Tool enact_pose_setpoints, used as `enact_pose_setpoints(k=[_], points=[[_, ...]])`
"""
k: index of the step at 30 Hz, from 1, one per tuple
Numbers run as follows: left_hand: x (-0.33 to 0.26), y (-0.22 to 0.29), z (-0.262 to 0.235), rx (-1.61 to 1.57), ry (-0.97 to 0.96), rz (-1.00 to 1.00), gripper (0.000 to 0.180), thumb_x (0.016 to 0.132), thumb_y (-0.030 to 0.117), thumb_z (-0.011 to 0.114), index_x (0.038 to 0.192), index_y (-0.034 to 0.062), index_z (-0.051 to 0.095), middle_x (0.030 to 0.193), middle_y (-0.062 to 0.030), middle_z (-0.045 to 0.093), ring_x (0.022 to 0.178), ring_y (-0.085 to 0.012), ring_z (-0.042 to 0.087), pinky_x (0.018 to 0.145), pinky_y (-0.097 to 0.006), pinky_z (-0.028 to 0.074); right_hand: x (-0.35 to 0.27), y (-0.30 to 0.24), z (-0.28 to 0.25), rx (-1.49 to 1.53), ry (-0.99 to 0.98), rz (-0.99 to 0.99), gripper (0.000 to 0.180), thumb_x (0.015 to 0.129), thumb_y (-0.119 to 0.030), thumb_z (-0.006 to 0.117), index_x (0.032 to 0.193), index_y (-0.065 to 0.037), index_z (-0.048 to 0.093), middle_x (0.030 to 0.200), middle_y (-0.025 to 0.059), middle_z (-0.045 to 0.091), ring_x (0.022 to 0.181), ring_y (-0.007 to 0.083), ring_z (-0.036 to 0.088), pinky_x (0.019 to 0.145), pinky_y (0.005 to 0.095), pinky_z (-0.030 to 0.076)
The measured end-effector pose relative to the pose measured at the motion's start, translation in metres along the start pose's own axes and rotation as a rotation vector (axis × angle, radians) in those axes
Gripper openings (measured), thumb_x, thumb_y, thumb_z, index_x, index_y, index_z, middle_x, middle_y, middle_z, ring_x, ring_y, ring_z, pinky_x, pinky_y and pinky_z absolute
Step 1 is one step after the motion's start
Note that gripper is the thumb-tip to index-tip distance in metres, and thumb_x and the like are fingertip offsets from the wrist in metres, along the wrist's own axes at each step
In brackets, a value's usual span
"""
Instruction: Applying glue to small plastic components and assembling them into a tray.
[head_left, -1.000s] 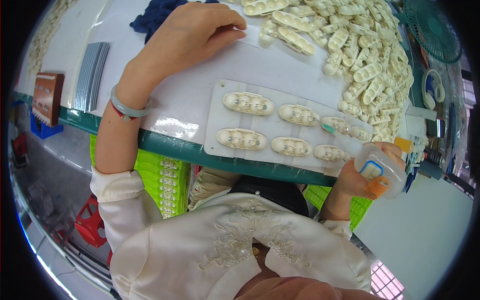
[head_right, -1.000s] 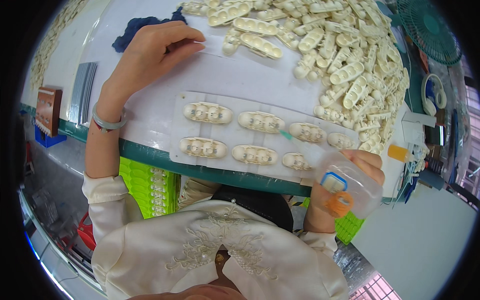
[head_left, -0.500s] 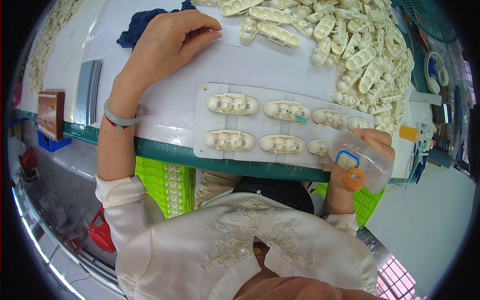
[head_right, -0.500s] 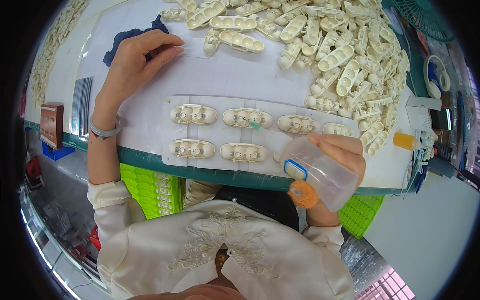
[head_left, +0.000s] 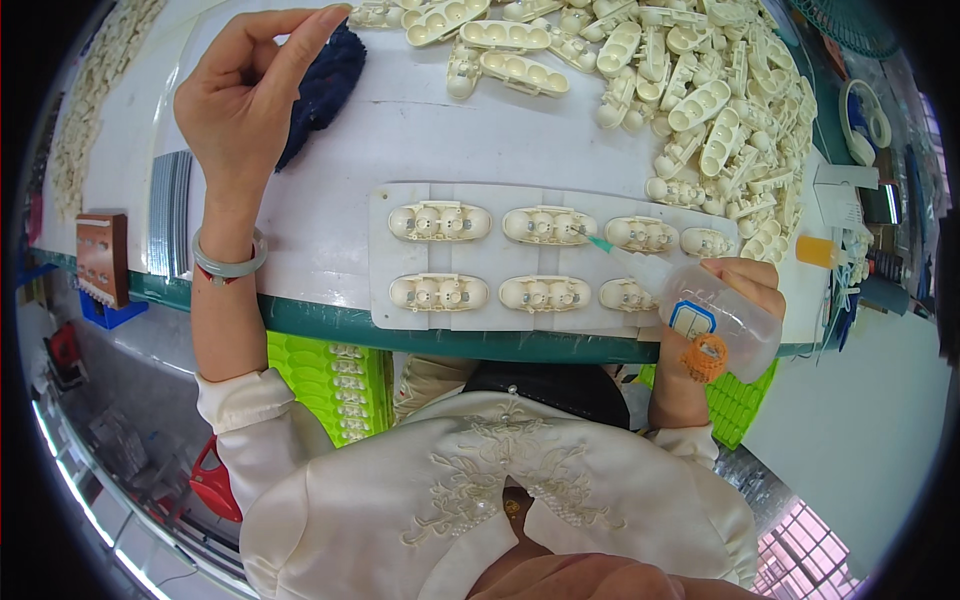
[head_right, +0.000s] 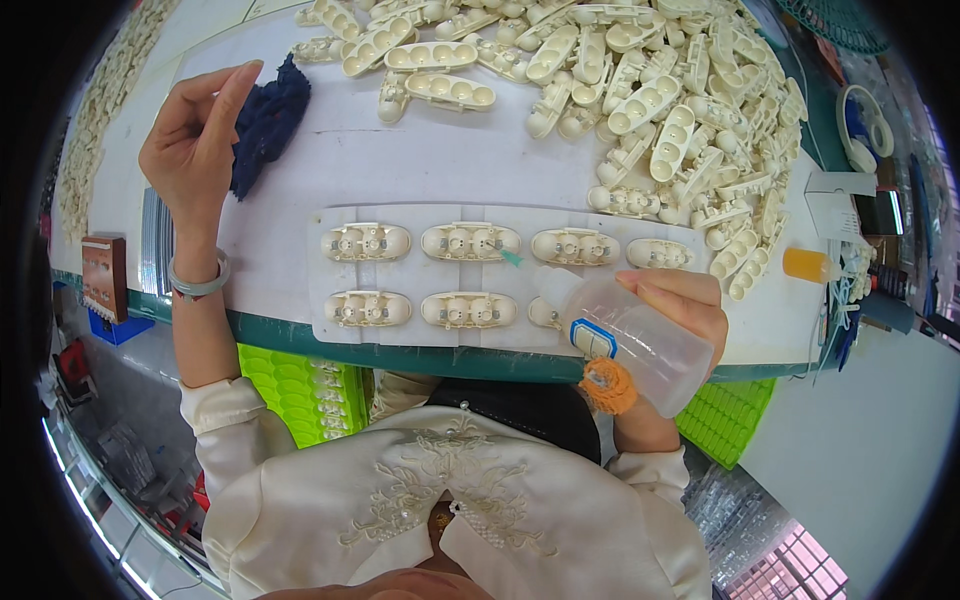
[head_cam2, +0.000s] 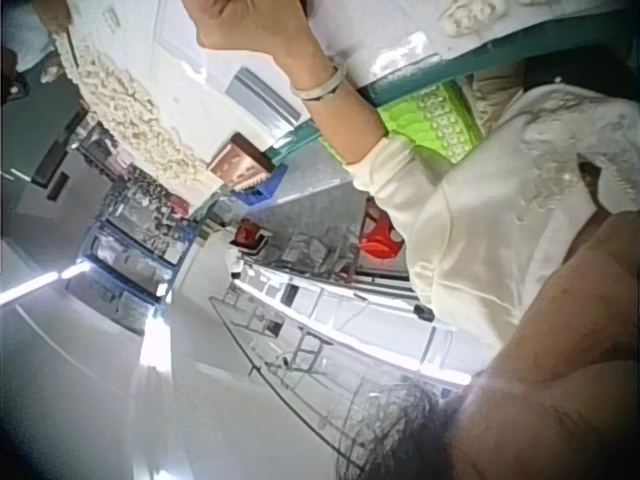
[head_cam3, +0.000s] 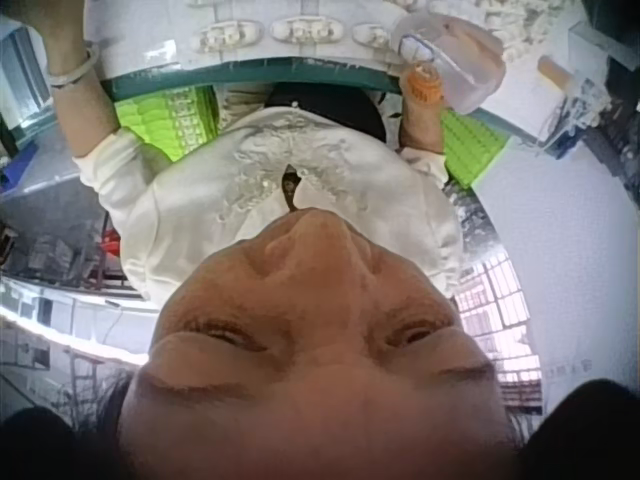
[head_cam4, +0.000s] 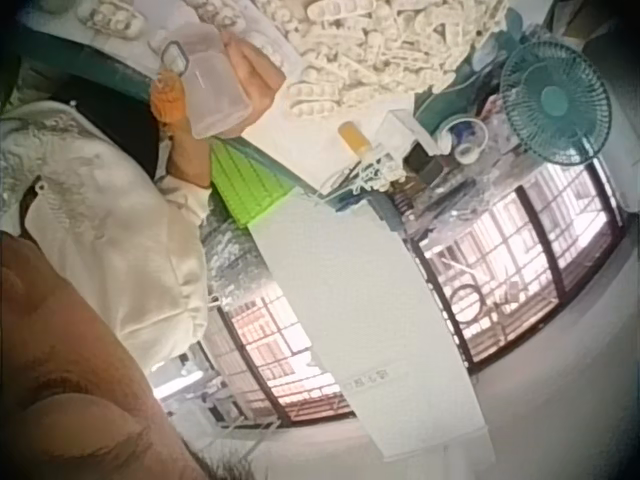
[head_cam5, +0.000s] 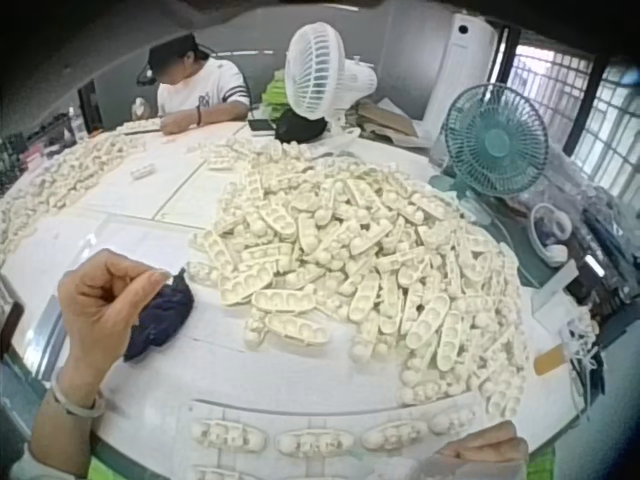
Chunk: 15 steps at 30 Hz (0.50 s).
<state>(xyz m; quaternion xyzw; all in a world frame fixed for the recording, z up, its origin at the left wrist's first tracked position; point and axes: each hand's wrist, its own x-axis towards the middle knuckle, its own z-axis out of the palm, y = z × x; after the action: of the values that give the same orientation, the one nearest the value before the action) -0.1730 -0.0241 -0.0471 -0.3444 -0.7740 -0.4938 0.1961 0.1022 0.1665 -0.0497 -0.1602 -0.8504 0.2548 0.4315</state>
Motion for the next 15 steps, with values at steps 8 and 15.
enact_pose_setpoints(k=[8, 15], points=[[0.005, 0.004, -0.001, -0.131, 0.103, 0.047, 0.026, 0.08, 0.006, 0.067, 0.059, 0.0059, 0.054, 0.055, 0.0083, 0.042, 0.049, 0.0009, 0.03, 0.047, -0.013, 0.024, 0.002, 0.028, -0.025, -0.191, 0.259, -0.104, 0.041, 0.079, -0.04, 0.047, 0.08, 0.001, 0.047, 0.078, 0.0112, 0.048, 0.073, 0.0187, 0.051, 0.048, 0.0223, 0.044], [0.012, -0.004, 0.002, -0.038, 0.27, -0.094, 0.051, 0.078, 0.004, 0.069, 0.052, 0.0144, 0.027, 0.053, 0.0076, 0.023, 0.051, -0.0026, 0.018, 0.053, -0.015, 0.029, -0.006, 0.043, -0.031, -0.041, 0.158, -0.201, 0.022, 0.075, -0.016, 0.058, 0.082, 0.002, 0.049, 0.08, 0.0102, 0.047, 0.073, 0.0214, 0.051, 0.051, 0.0228, 0.043]])
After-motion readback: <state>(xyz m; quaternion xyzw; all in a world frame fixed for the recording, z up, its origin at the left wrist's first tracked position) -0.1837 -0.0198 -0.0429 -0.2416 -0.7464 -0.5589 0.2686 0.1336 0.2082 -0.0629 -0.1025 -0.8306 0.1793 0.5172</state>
